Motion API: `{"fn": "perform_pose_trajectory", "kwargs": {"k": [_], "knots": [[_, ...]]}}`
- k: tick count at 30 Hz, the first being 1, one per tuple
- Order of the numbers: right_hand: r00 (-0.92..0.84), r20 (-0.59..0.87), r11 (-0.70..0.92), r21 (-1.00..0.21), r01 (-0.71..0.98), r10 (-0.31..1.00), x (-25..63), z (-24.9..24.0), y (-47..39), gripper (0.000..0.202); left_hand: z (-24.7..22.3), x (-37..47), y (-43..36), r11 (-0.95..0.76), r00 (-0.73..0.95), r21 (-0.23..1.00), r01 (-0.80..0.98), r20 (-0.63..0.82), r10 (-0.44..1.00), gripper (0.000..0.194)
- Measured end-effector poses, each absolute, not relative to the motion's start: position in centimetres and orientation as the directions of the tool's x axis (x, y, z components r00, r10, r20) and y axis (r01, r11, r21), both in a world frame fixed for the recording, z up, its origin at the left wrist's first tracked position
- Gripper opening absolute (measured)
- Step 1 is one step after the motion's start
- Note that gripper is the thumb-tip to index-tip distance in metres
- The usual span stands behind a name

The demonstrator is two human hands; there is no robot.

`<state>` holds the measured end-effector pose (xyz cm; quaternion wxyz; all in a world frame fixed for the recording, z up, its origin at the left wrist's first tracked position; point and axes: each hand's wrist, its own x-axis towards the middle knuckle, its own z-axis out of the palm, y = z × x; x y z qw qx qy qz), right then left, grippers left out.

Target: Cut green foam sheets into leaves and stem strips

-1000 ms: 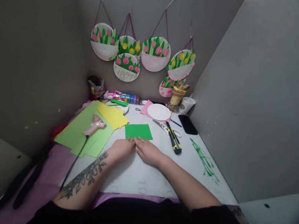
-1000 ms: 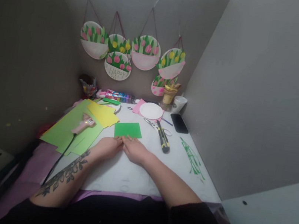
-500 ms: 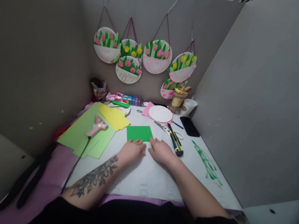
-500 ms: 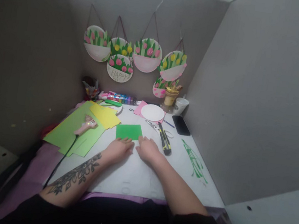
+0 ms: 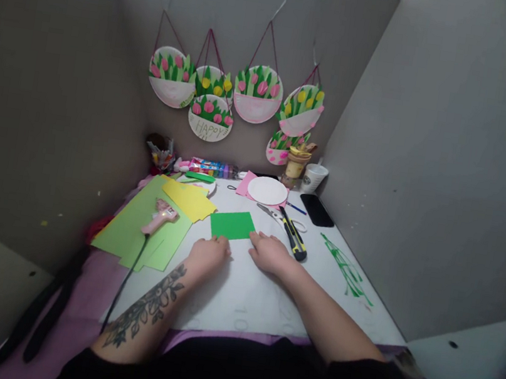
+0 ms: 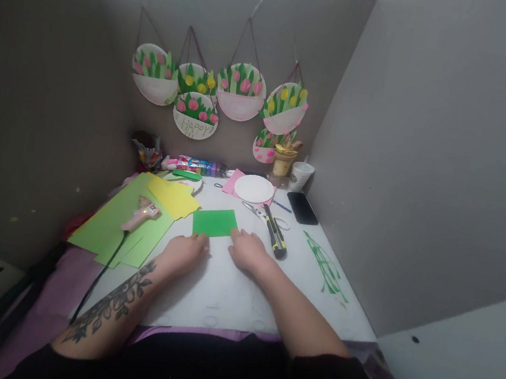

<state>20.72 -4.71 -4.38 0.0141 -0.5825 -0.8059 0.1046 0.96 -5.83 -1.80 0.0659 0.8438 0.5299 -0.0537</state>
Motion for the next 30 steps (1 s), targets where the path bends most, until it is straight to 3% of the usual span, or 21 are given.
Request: {"fn": "perform_pose_trajectory", "kwargs": {"k": [6, 11, 16, 30], "knots": [[-0.329, -0.088, 0.308, -0.194, 0.931, 0.94, 19.6, -4.7, -4.9, 0.046, -1.9, 1.0, -5.7, -0.393, 0.387, -0.005, 0.919, -0.172, 0.906, 0.033], [-0.475, -0.04, 0.449, -0.262, 0.854, 0.879, 16.3, -5.4, -5.0, 0.05, -1.8, 1.0, -5.5, -0.417, 0.408, -0.016, 0.909, -0.179, 0.895, 0.036], [-0.488, -0.041, 0.462, -0.259, 0.848, 0.872, 15.4, -5.5, -4.6, 0.052, -1.7, 0.6, -5.4, -0.427, 0.416, -0.024, 0.904, -0.18, 0.892, 0.037], [-0.192, -0.081, 0.176, -0.169, 0.97, 0.978, 20.9, -5.2, -4.3, 0.042, -1.4, -0.6, -4.4, -0.382, 0.383, 0.025, 0.924, -0.072, 0.921, 0.032]]}}
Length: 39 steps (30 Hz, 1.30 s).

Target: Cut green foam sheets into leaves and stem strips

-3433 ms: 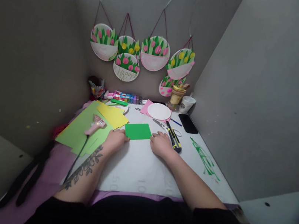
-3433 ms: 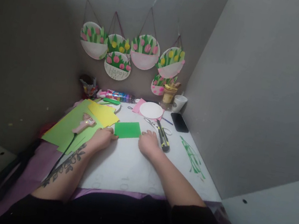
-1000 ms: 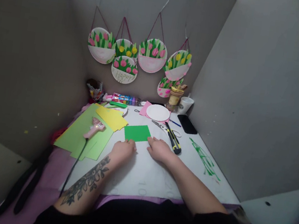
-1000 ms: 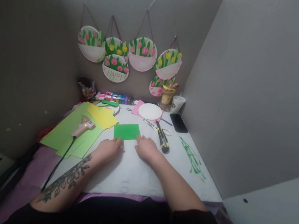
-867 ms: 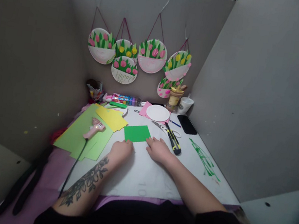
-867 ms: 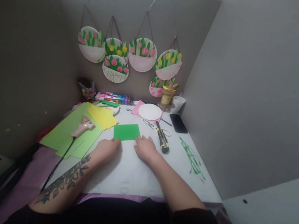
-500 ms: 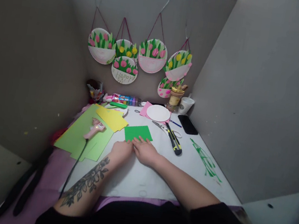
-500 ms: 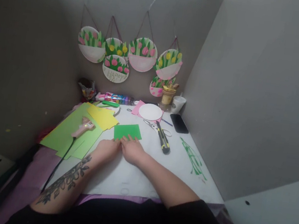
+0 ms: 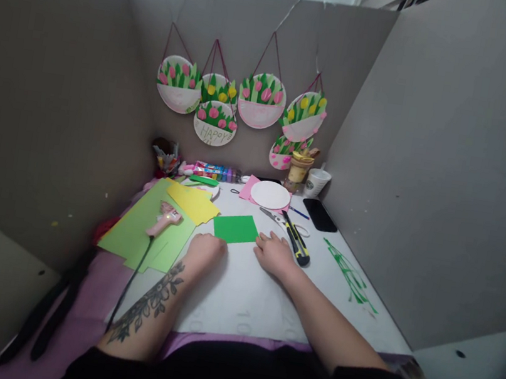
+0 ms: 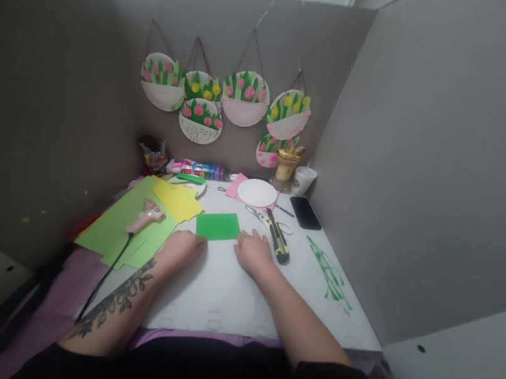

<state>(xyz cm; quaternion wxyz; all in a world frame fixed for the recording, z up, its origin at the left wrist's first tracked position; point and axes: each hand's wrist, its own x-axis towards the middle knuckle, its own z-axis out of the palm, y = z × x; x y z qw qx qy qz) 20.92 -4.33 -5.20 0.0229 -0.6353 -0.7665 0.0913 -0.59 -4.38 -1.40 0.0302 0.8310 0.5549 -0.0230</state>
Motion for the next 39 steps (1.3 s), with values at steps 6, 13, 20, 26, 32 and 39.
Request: {"fn": "perform_pose_trajectory", "kwargs": {"k": [6, 13, 20, 26, 32, 39], "knots": [[-0.234, 0.005, 0.23, -0.203, 0.952, 0.972, 21.0, -5.5, -3.9, 0.036, -2.6, -1.2, -2.6, -0.384, 0.385, 0.156, 0.91, 0.027, 0.922, 0.024], [-0.369, 0.116, 0.383, -0.14, 0.913, 0.922, 20.0, -5.8, -3.3, 0.026, -3.4, -1.3, -1.8, -0.409, 0.406, 0.186, 0.894, 0.056, 0.912, 0.024], [-0.453, 0.039, 0.445, 0.129, 0.886, 0.89, 17.6, -5.0, -2.6, 0.022, -3.7, -1.5, -1.8, -0.433, 0.416, 0.216, 0.875, 0.12, 0.901, 0.023], [-0.529, 0.005, 0.518, 0.197, 0.832, 0.849, 17.3, -4.8, -2.4, 0.019, -4.8, -2.1, -1.1, -0.463, 0.431, 0.301, 0.834, 0.168, 0.886, 0.02], [-0.536, 0.109, 0.518, 0.158, 0.841, 0.837, 19.4, -5.4, -1.3, 0.016, -4.8, -2.0, -0.9, -0.486, 0.437, 0.305, 0.819, 0.217, 0.873, 0.017], [-0.537, 0.353, 0.569, 0.014, 0.822, 0.766, 17.9, -6.4, -1.3, 0.016, -4.8, -1.2, -1.2, -0.557, 0.466, 0.214, 0.803, 0.357, 0.809, 0.017]]}}
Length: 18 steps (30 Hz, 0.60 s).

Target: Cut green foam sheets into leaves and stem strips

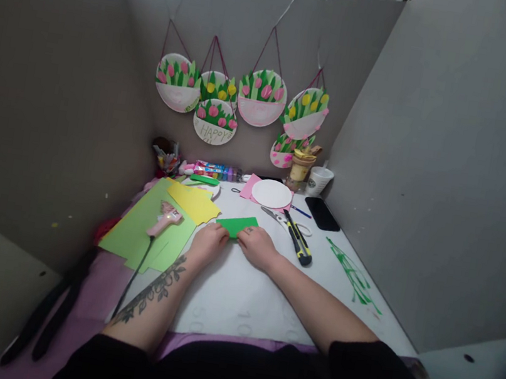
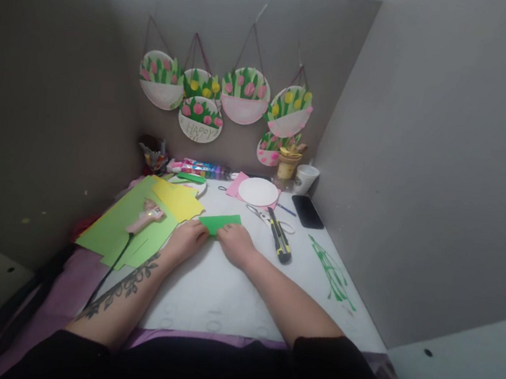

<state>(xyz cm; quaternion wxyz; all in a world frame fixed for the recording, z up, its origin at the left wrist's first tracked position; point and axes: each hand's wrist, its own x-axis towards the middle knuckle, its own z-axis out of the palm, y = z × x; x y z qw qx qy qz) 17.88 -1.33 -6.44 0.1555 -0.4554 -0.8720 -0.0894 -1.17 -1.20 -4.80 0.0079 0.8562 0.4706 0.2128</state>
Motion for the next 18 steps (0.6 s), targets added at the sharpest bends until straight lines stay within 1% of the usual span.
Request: {"fn": "perform_pose_trajectory", "kwargs": {"k": [3, 5, 8, 12, 18], "knots": [[-0.517, 0.484, 0.61, -0.043, 0.791, 0.706, 17.1, -6.4, -2.0, 0.018, -5.0, -0.9, -1.5, -0.626, 0.498, 0.186, 0.757, 0.457, 0.737, 0.016], [-0.499, 0.532, 0.621, -0.065, 0.781, 0.684, 17.0, -6.3, -2.3, 0.02, -5.1, -0.8, -1.7, -0.639, 0.487, 0.189, 0.745, 0.499, 0.716, 0.015], [-0.492, 0.557, 0.625, -0.064, 0.778, 0.669, 17.2, -6.1, -2.4, 0.02, -5.1, -0.8, -1.8, -0.653, 0.465, 0.237, 0.719, 0.534, 0.706, 0.015], [-0.475, 0.569, 0.606, -0.052, 0.794, 0.671, 18.0, -5.8, -1.9, 0.016, -4.9, -1.1, -1.4, -0.657, 0.448, 0.302, 0.691, 0.534, 0.717, 0.016], [-0.345, 0.572, 0.486, -0.108, 0.867, 0.744, 20.9, -5.2, -0.7, 0.014, -3.9, -2.5, -0.7, -0.597, 0.374, 0.344, 0.725, 0.531, 0.761, 0.017]]}}
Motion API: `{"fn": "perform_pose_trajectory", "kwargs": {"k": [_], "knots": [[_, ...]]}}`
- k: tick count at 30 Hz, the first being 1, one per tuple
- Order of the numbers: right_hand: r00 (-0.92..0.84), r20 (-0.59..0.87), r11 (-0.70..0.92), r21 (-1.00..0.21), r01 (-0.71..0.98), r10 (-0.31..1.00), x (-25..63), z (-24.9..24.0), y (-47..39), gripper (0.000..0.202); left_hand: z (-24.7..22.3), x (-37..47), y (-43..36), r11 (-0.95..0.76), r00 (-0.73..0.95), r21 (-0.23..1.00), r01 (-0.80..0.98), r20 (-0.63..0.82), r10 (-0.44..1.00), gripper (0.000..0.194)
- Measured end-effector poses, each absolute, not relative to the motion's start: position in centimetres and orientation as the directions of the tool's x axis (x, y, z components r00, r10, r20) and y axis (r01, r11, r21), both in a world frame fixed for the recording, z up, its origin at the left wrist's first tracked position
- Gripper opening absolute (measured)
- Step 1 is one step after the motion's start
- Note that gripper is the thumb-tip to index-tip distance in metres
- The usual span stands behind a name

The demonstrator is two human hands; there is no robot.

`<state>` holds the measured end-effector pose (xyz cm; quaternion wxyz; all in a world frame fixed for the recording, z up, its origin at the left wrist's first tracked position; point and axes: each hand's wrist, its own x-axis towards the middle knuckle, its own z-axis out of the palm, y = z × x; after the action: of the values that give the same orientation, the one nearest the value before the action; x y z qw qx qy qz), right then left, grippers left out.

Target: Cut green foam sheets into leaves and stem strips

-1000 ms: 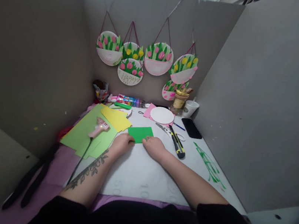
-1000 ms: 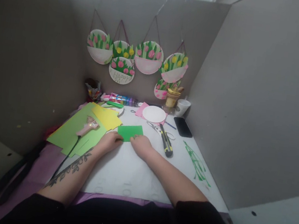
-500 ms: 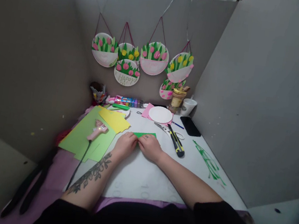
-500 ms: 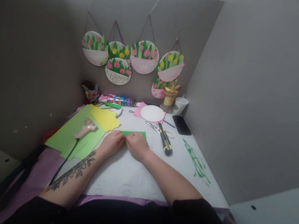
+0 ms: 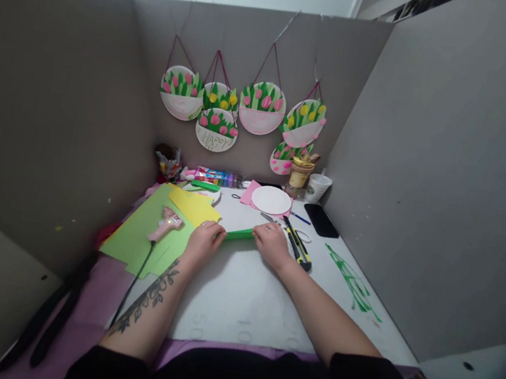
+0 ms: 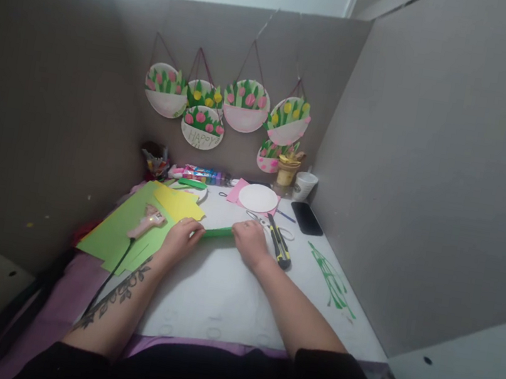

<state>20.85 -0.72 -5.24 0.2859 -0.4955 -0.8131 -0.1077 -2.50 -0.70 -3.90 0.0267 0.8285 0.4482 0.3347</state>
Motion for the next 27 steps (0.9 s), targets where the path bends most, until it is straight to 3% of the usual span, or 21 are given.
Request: {"fn": "perform_pose_trajectory", "kwargs": {"k": [9, 14, 16, 20, 27], "knots": [[-0.206, 0.559, 0.374, -0.205, 0.904, 0.803, 23.1, -4.8, -0.3, 0.02, -3.5, -2.7, -1.0, -0.564, 0.323, 0.357, 0.745, 0.547, 0.773, 0.018], [-0.1, 0.718, 0.378, -0.238, 0.895, 0.689, 21.3, -4.8, -1.1, 0.022, -3.5, -2.7, -1.1, -0.548, 0.272, 0.286, 0.786, 0.636, 0.722, 0.022], [-0.153, 0.76, 0.436, -0.186, 0.881, 0.631, 19.7, -4.8, -2.1, 0.025, -3.5, -2.1, -1.5, -0.575, 0.319, 0.233, 0.784, 0.643, 0.696, 0.024], [-0.377, 0.663, 0.567, -0.087, 0.819, 0.647, 16.8, -4.9, -3.6, 0.021, -3.5, -0.7, -2.6, -0.651, 0.462, 0.145, 0.745, 0.591, 0.661, 0.024], [-0.404, 0.61, 0.557, -0.075, 0.827, 0.682, 16.6, -4.9, -3.7, 0.015, -3.5, -0.5, -2.8, -0.632, 0.478, 0.136, 0.763, 0.54, 0.693, 0.023]]}}
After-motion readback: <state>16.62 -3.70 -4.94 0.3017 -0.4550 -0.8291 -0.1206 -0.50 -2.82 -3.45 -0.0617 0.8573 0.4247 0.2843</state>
